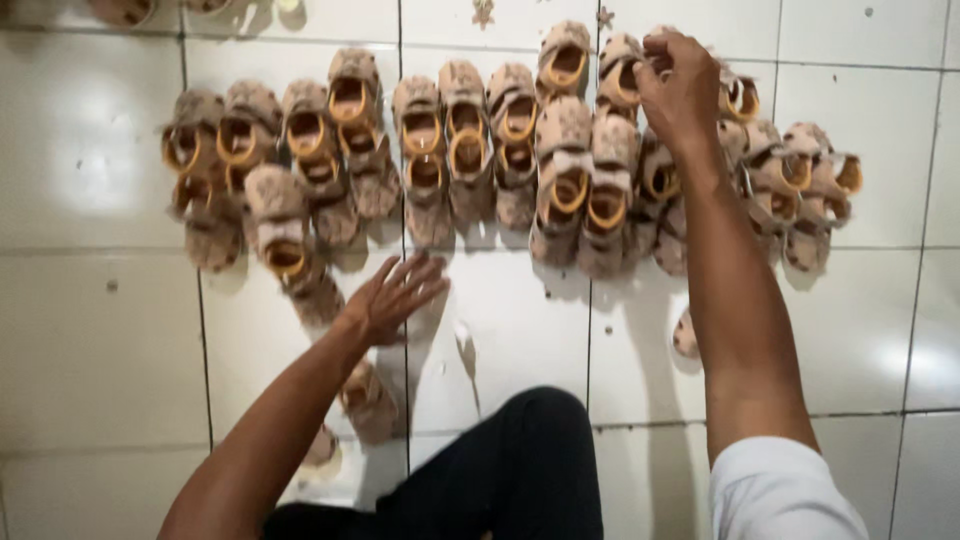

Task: The person sits on the floor and glues small flower-shaped decorations onto the straps of children's sandals, pressing each decoration in place by hand. They then arrange the finished sandals in rows on the floor, handling them one at a time.

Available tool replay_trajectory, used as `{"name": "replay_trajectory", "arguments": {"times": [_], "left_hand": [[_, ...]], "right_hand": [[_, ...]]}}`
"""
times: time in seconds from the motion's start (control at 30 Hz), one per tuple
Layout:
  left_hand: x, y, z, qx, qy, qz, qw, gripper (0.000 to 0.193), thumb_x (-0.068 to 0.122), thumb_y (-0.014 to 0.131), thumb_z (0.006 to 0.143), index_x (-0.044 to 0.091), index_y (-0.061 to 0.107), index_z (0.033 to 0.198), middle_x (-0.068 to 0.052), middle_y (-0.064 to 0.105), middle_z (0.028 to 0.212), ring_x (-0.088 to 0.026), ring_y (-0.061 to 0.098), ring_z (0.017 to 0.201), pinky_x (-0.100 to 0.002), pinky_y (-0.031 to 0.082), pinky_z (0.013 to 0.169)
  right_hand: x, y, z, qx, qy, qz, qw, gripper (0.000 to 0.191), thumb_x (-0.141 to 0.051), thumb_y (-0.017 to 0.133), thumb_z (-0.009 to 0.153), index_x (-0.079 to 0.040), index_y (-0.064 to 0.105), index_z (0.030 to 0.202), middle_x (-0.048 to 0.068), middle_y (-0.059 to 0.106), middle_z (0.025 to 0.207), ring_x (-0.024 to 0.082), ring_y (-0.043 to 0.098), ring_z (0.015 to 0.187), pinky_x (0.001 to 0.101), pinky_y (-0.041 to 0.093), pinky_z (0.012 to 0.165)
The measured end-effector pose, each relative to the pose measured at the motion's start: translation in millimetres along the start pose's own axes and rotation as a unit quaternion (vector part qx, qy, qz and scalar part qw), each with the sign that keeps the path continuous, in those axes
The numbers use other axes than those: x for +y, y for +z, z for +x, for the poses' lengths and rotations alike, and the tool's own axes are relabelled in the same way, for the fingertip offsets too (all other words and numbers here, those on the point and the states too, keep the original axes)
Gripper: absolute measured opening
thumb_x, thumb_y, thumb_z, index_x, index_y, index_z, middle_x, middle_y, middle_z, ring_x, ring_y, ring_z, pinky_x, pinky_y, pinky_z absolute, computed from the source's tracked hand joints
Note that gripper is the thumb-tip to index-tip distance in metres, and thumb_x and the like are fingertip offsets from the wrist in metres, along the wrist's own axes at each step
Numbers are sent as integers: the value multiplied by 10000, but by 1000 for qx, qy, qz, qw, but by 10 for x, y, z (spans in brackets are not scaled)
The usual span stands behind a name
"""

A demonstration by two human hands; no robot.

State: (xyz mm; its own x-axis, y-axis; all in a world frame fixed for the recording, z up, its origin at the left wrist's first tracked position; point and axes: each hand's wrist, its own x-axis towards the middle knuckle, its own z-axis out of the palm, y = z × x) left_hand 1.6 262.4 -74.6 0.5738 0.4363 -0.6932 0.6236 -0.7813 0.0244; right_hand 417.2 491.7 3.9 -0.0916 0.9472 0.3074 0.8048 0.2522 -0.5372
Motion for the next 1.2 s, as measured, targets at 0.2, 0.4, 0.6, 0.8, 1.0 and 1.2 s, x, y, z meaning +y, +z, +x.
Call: {"name": "replay_trajectory", "arguments": {"times": [0.2, 0.4, 0.6, 0.8, 1.0, 1.2], "left_hand": [[149, -74, -281, -38, 58, -58, 996, 1518, 784, 838, 612, 277, -182, 1615, -93, -184, 1716, -350, -121, 1577, -590, 5, 1259], [307, 63, -376, -58, 92, -126, 986, 1540, 739, 886, 586, 316, -193, 1600, -81, -181, 1711, -343, -132, 1563, -610, -39, 1239], [417, 92, -487, -84, 103, -171, 976, 1515, 695, 888, 621, 344, -223, 1589, -42, -174, 1713, -316, -117, 1569, -579, -58, 1251], [468, 135, -468, 63, 91, -168, 980, 1180, 558, 755, 831, 327, -105, 1606, -56, -98, 1719, -325, -67, 1552, -597, -5, 1228], [578, 219, -407, 47, 76, -225, 970, 909, 469, 583, 926, 332, 1, 1611, -26, -22, 1711, -280, -10, 1555, -562, -4, 1236], [641, 339, -368, 128, 65, -235, 961, 782, 435, 486, 952, 324, 86, 1614, -21, 58, 1696, -264, 56, 1544, -542, 0, 1232]], "right_hand": [[325, 361, 423, -52, 12, -87, 995, 342, -176, 801, 943, 43, 721, 1193, 263, 705, 1134, 397, 677, 1029, 481, 535, 895], [447, 712, 665, -116, 122, -139, 976, 320, -219, 831, 895, 49, 730, 1039, 264, 705, 1077, 384, 670, 1019, 492, 527, 924], [428, 727, 712, -126, 161, -53, 977, 103, -147, 793, 926, -48, 770, 941, 158, 765, 934, 222, 751, 813, 350, 628, 798], [280, 892, 832, -34, 18, 38, 999, 95, 18, 753, 874, -3, 756, 967, 118, 772, 918, 233, 764, 824, 366, 613, 745], [222, 1201, 839, -72, -132, -82, 985, 169, -91, 882, 832, -4, 786, 939, 191, 725, 894, 316, 720, 772, 408, 598, 701], [75, 1080, 842, -121, 158, 139, 970, 91, -72, 711, 954, -27, 786, 979, 123, 762, 908, 180, 750, 748, 307, 649, 699]]}}
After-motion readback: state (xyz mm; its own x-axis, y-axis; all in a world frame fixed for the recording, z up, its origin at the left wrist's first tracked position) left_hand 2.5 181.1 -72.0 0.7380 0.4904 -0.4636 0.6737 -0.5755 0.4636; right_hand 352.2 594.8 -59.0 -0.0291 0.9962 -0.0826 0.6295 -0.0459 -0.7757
